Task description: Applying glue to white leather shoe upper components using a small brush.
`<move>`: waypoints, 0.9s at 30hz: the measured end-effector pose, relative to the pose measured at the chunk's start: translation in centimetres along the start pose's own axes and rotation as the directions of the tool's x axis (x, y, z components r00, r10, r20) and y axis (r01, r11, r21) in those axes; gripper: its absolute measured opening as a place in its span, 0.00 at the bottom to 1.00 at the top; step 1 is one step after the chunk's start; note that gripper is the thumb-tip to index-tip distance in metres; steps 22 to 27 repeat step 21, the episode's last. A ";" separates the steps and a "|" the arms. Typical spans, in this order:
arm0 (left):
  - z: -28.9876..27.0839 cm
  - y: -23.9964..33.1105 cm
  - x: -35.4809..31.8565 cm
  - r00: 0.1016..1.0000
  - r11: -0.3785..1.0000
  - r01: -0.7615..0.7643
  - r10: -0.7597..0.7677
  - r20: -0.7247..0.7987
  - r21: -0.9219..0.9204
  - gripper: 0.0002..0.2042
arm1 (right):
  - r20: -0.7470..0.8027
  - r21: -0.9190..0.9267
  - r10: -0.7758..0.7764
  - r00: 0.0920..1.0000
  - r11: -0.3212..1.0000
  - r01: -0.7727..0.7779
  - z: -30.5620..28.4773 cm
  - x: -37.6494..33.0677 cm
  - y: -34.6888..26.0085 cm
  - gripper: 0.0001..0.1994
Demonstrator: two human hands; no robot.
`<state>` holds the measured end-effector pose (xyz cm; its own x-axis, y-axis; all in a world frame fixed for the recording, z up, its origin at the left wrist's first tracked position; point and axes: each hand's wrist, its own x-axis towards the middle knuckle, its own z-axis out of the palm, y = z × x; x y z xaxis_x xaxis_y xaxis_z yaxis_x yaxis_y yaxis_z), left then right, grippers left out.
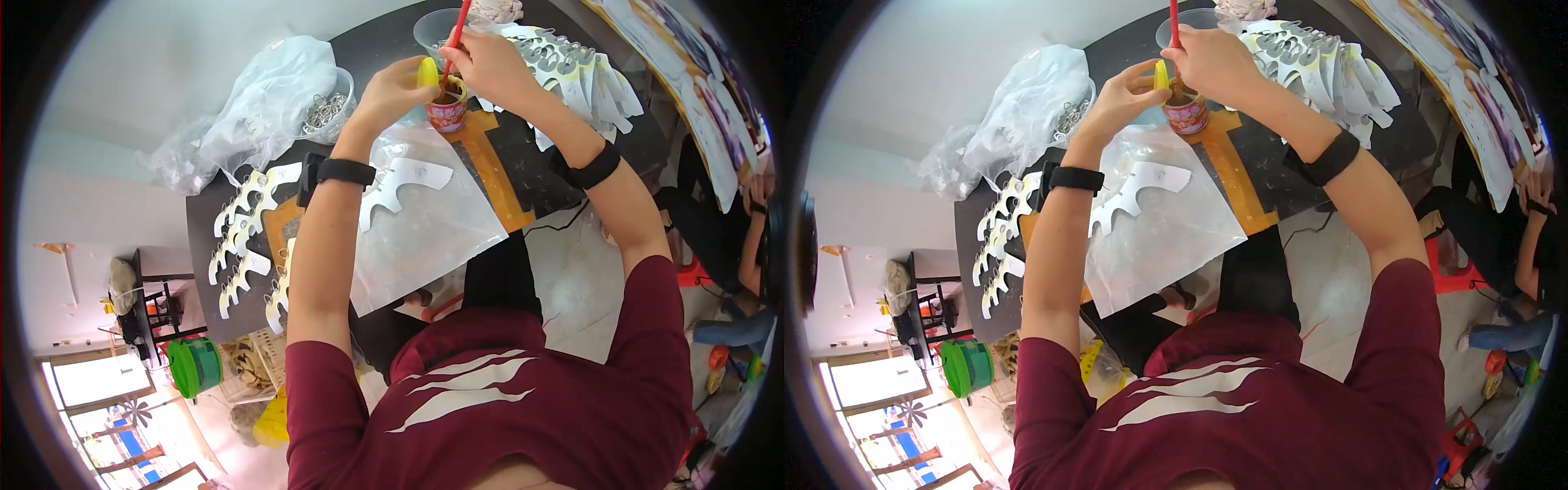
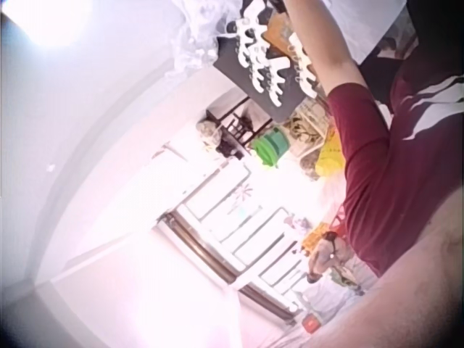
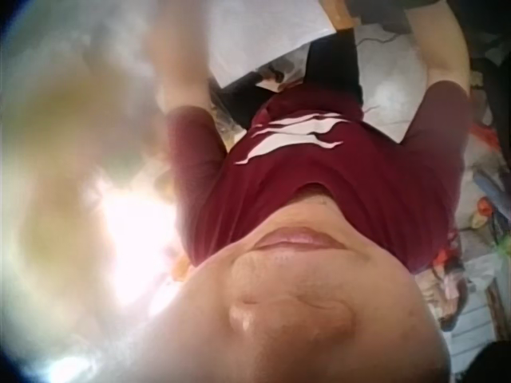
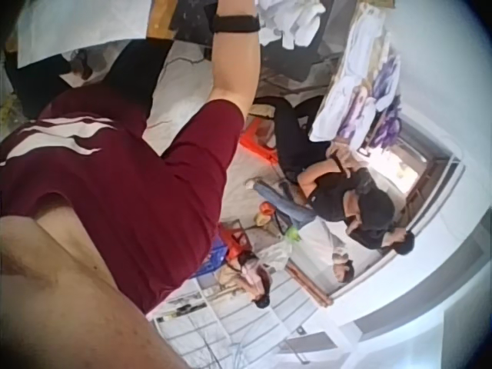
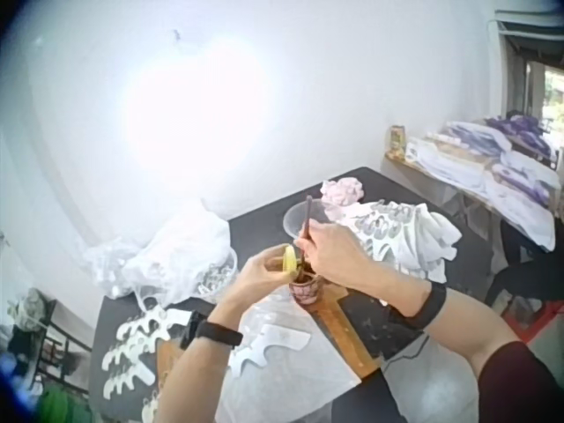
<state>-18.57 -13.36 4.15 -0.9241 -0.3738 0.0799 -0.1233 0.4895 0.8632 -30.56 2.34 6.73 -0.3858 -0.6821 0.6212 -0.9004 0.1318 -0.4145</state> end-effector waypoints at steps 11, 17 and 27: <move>0.0 -1.2 -0.3 0.996 0.995 -0.081 0.079 -0.038 -0.050 0.34 | 0.155 0.061 0.016 0.988 0.998 -0.026 -0.6 -0.1 0.7 0.15; 0.3 -0.7 -0.6 0.993 0.991 -0.118 0.118 0.001 -0.065 0.35 | 0.091 0.084 0.039 0.995 0.995 -0.047 -0.3 -0.4 0.7 0.15; 0.2 -0.2 -1.0 0.990 0.986 -0.143 0.143 -0.017 -0.087 0.34 | 0.162 0.199 0.204 0.965 0.952 -0.234 -0.9 0.3 0.8 0.15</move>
